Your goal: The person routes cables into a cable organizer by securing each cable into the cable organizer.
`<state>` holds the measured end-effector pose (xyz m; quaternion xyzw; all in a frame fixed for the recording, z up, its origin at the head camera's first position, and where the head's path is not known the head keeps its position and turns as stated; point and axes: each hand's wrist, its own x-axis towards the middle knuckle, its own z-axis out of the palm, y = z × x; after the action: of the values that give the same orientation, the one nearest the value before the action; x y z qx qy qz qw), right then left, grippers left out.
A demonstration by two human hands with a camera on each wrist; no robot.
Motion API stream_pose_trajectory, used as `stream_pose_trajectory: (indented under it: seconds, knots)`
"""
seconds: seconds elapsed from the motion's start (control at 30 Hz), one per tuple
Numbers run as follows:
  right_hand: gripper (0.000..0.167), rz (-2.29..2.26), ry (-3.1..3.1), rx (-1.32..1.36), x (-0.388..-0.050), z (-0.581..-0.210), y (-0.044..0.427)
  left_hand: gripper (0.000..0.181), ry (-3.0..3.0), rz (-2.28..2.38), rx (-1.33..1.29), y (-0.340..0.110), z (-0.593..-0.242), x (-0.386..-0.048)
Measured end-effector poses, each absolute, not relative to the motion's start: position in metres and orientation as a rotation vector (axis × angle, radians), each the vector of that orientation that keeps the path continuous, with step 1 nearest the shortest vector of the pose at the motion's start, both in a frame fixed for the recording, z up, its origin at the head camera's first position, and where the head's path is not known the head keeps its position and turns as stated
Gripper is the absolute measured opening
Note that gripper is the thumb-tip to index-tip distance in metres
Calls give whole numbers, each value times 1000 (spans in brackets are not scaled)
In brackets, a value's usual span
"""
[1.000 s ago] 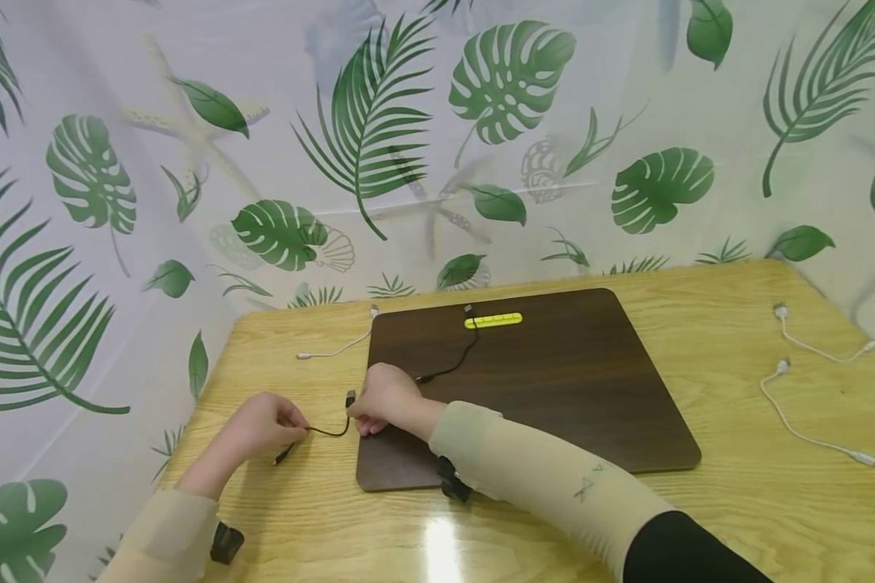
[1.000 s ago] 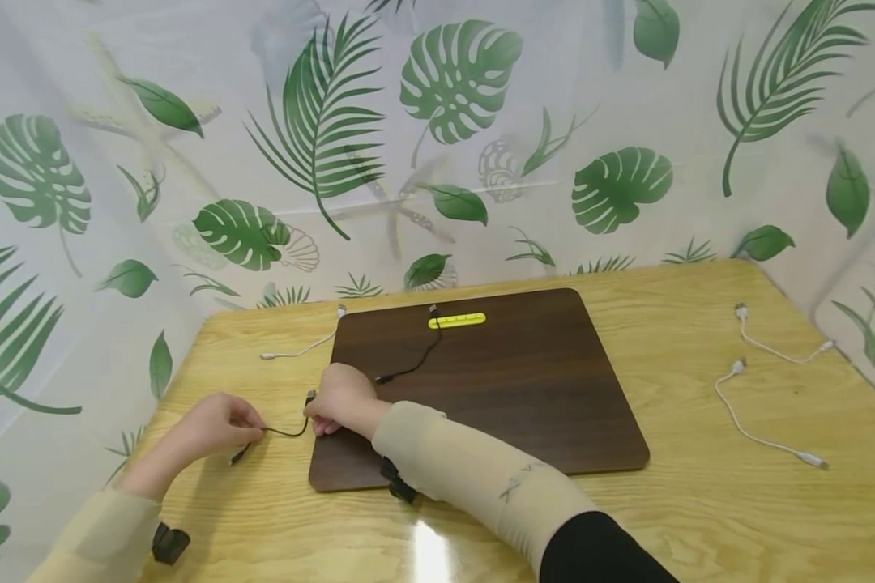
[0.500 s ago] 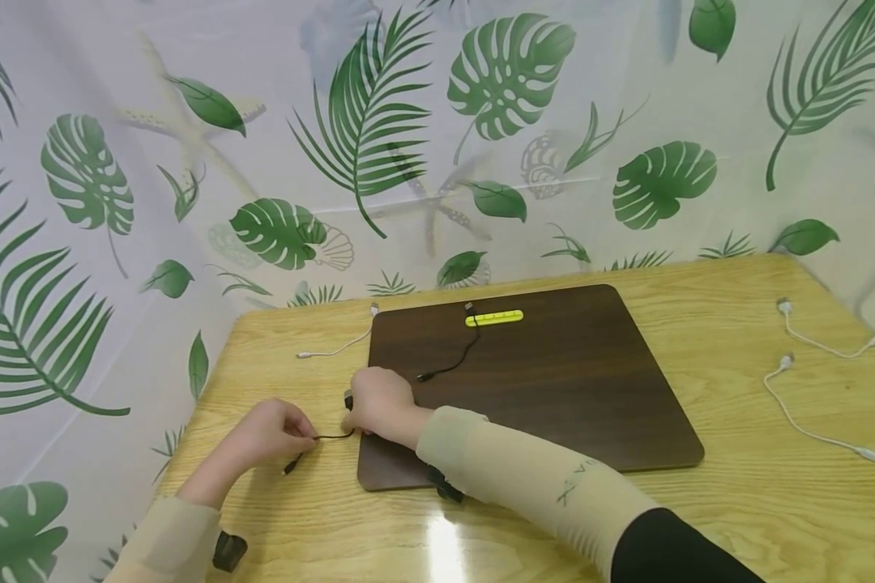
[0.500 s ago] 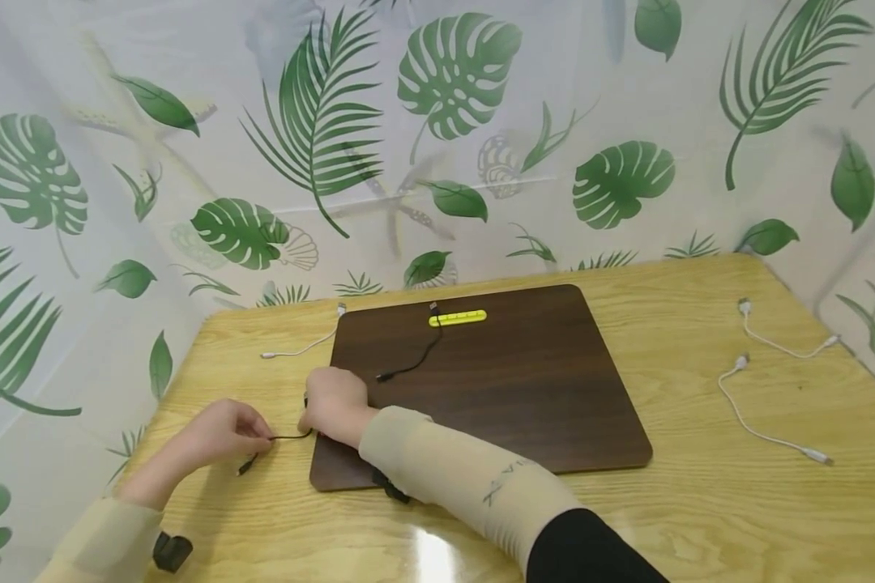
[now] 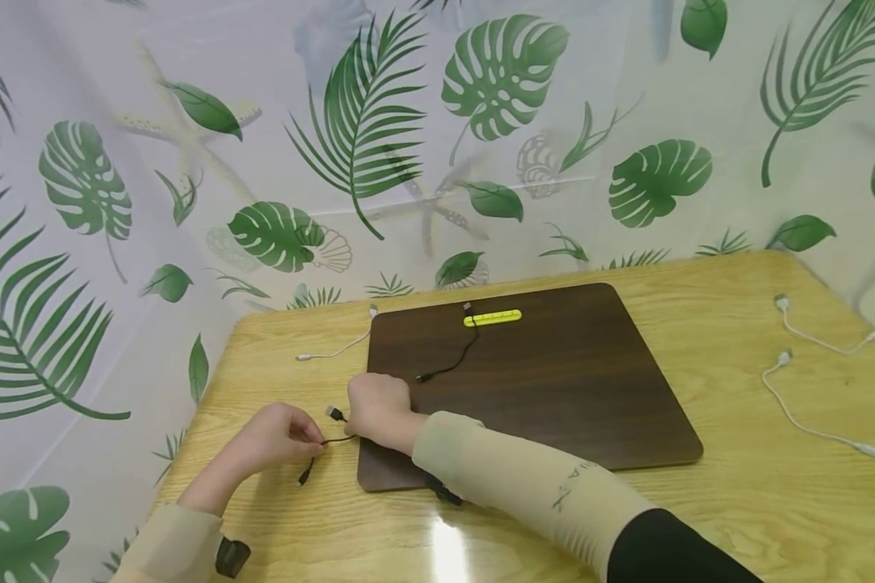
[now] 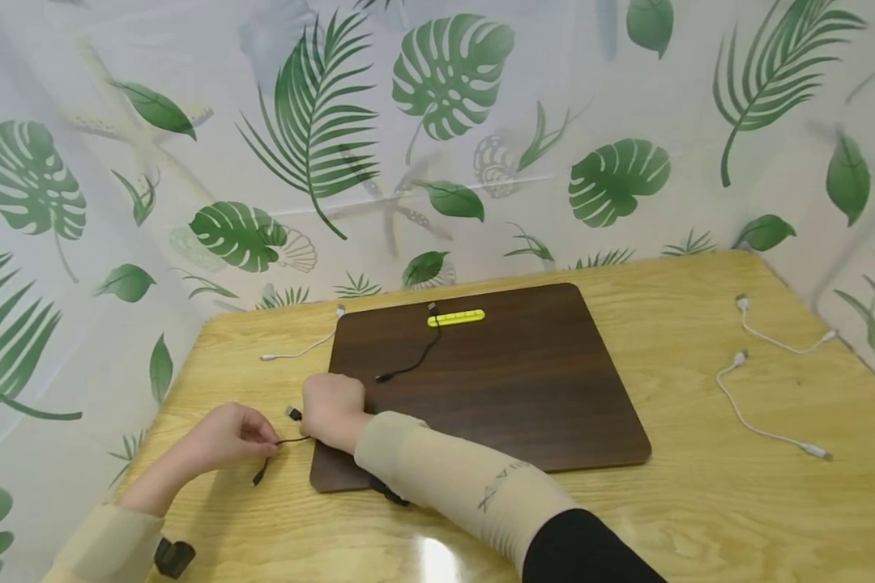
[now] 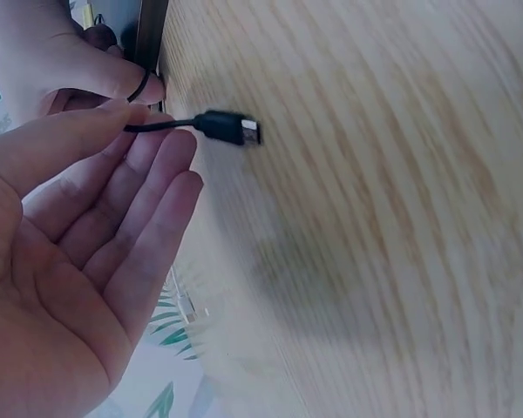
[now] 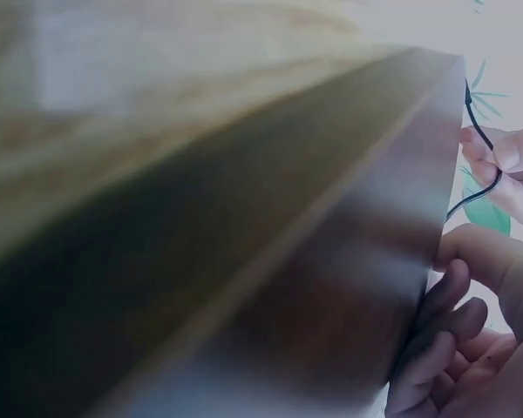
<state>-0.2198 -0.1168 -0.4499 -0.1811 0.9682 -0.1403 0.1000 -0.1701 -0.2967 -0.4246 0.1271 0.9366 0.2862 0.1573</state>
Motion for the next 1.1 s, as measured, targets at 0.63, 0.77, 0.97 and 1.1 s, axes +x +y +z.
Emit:
stream_pose_trajectory:
  seconds: [0.63, 0.77, 0.97, 1.1]
  knots:
    - [24, -1212, 2345, -292, -237, -442, -95, 8, 2571, 976, 304, -295, -424, -170]
    - [22, -1285, 2283, -269, -237, -442, -92, 9, 2563, 984, 289, -294, -423, -169]
    - [17, -1355, 2219, -236, -237, -444, -90, 10, 2527, 1021, 278, -294, -426, -167]
    - [14, -1412, 2183, -224, -238, -445, -88, 11, 2512, 1045, 296, -295, -426, -167]
